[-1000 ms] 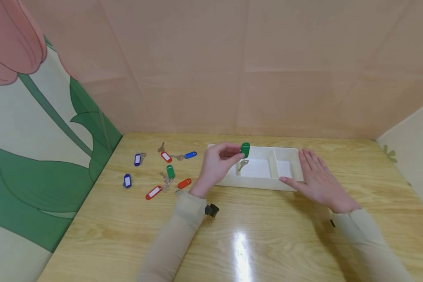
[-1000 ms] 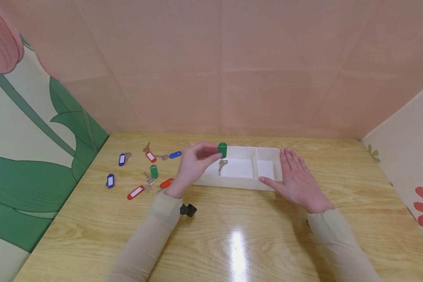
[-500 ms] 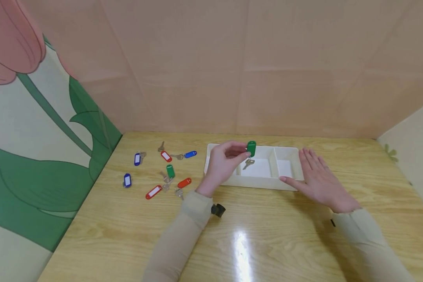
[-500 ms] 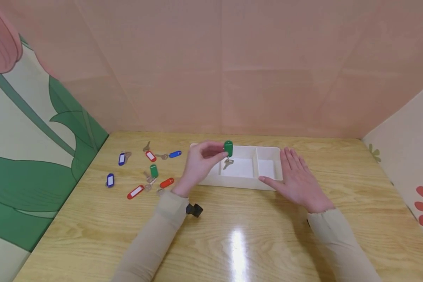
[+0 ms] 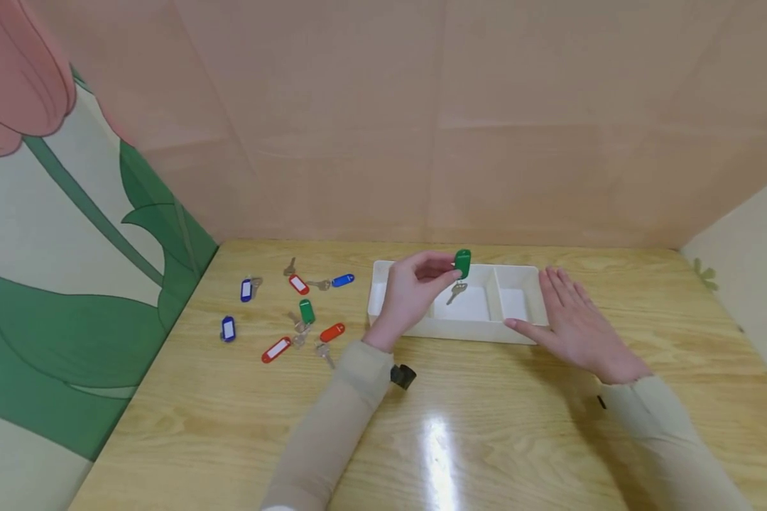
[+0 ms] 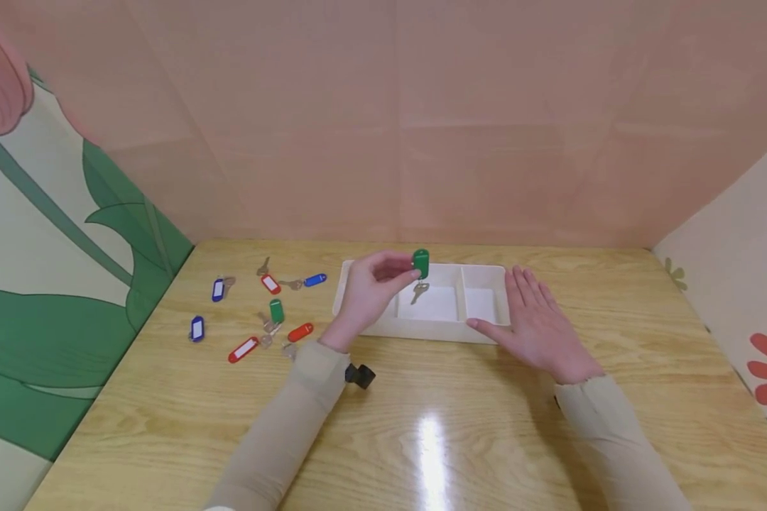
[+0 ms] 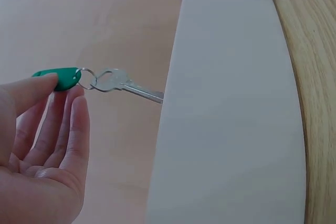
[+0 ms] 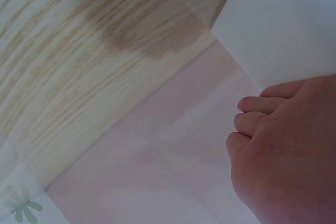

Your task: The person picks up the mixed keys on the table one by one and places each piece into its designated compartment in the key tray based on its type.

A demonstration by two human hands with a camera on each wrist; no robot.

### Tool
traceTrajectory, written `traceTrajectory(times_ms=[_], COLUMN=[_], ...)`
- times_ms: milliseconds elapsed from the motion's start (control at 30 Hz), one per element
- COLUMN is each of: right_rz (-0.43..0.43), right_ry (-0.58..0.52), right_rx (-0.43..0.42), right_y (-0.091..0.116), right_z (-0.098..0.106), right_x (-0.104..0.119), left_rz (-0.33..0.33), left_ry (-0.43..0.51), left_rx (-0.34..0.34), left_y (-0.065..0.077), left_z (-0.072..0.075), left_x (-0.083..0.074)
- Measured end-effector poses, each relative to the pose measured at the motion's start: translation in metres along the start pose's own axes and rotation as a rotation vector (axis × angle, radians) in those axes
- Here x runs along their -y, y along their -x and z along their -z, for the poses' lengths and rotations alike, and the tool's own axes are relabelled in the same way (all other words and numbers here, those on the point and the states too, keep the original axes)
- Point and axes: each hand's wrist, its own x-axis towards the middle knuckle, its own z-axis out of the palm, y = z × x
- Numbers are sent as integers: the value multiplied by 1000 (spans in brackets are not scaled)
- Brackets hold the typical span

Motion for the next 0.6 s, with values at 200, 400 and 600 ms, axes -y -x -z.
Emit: traceTrajectory(times_ms=[200,400,600], right_rz=[1,2,3], right_ry=[0,4,-7], right_rx=[6,0,1], right_y=[-1,-2,-1], right_z=[0,-1,-1], right_x=[-1,-3,-3], left_rz=[-9,-8,24], left_ry=[12,11,6], left_rx=[3,10,11], left_y=[-7,-13,-15], left_z=[-7,-15,-21], left_x=[-3,-8,-10])
